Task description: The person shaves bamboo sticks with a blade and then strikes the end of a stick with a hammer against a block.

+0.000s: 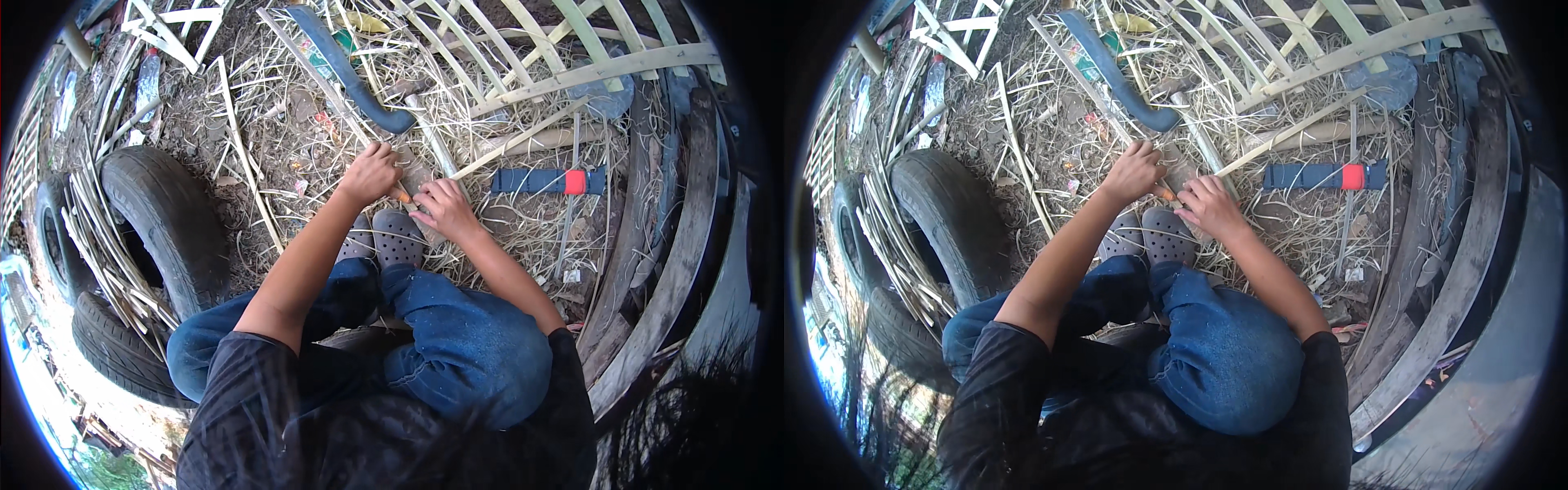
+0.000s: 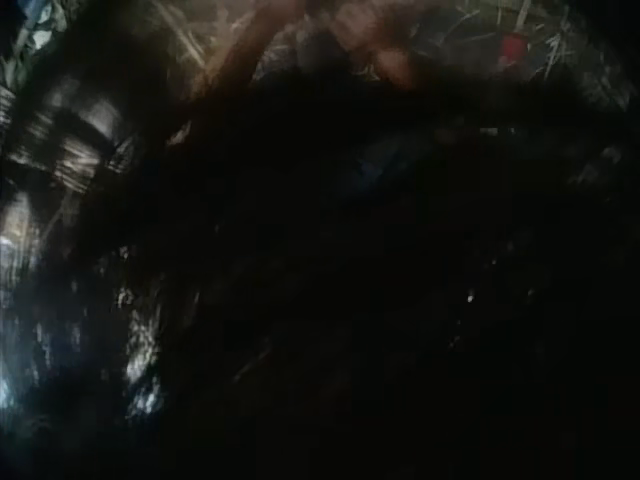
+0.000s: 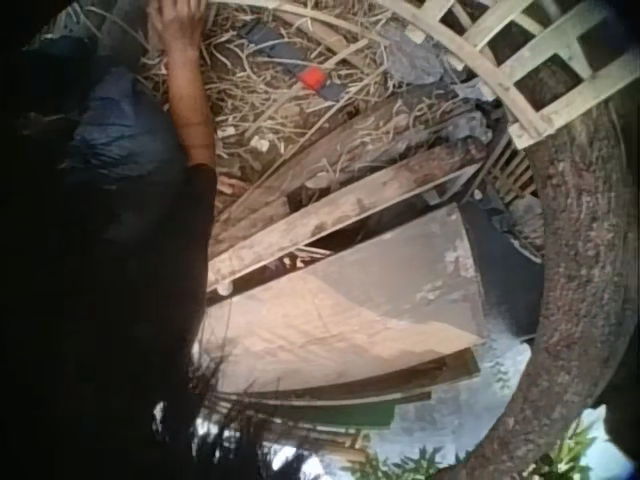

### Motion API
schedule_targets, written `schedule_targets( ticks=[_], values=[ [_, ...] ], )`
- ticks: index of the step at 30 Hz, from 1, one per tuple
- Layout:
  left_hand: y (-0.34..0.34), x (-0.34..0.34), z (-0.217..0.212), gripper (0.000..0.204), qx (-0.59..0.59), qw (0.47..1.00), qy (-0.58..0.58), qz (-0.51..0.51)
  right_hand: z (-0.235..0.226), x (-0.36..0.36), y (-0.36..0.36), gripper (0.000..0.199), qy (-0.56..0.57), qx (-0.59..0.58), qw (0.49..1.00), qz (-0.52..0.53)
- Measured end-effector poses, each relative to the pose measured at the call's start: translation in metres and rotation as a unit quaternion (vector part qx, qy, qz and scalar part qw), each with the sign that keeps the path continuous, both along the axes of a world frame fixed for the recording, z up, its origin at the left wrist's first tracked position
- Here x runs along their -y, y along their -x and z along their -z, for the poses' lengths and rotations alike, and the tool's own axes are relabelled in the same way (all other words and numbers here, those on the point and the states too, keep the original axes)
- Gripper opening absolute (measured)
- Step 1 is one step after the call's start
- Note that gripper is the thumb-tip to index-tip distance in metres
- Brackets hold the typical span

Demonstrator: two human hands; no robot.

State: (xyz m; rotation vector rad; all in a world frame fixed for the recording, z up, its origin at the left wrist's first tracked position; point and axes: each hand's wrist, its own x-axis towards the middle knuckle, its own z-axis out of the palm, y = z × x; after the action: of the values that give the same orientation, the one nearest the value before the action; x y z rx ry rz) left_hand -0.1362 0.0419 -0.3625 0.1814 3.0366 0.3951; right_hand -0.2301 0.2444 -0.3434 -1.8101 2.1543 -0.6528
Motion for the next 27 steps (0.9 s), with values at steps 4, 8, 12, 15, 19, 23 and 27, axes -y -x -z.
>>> schedule_targets(
  ticks=[4,8,12,15,19,23,27],
  values=[
    [0.000,0.001,0.001,0.048,0.004,1.000,-0.006,0.000,0.001,0.000,-0.004,0.031,-0.002,0.007,1.000,0.013],
    [0.003,0.002,0.003,0.044,0.019,1.000,0.013,0.007,-0.004,0.002,-0.007,0.031,-0.009,0.016,0.999,0.029],
    [0.005,0.001,-0.003,0.041,-0.001,1.000,0.027,0.005,-0.011,0.001,-0.013,0.025,0.007,0.013,0.999,0.030],
    [0.001,-0.002,-0.001,0.017,-0.002,1.000,0.028,-0.001,-0.001,-0.005,-0.019,0.021,0.034,-0.002,0.999,-0.023],
    [0.005,-0.002,0.001,0.018,0.023,0.999,0.035,0.008,-0.008,-0.004,-0.020,0.024,0.030,-0.030,0.999,-0.021],
    [0.003,-0.001,0.012,0.022,-0.015,0.999,0.049,-0.004,0.000,-0.003,-0.023,0.026,0.006,-0.020,0.999,-0.026],
    [0.012,0.003,0.010,0.023,0.009,0.998,0.058,0.039,0.000,-0.002,-0.017,0.025,0.010,-0.024,0.999,-0.039]
  ],
)
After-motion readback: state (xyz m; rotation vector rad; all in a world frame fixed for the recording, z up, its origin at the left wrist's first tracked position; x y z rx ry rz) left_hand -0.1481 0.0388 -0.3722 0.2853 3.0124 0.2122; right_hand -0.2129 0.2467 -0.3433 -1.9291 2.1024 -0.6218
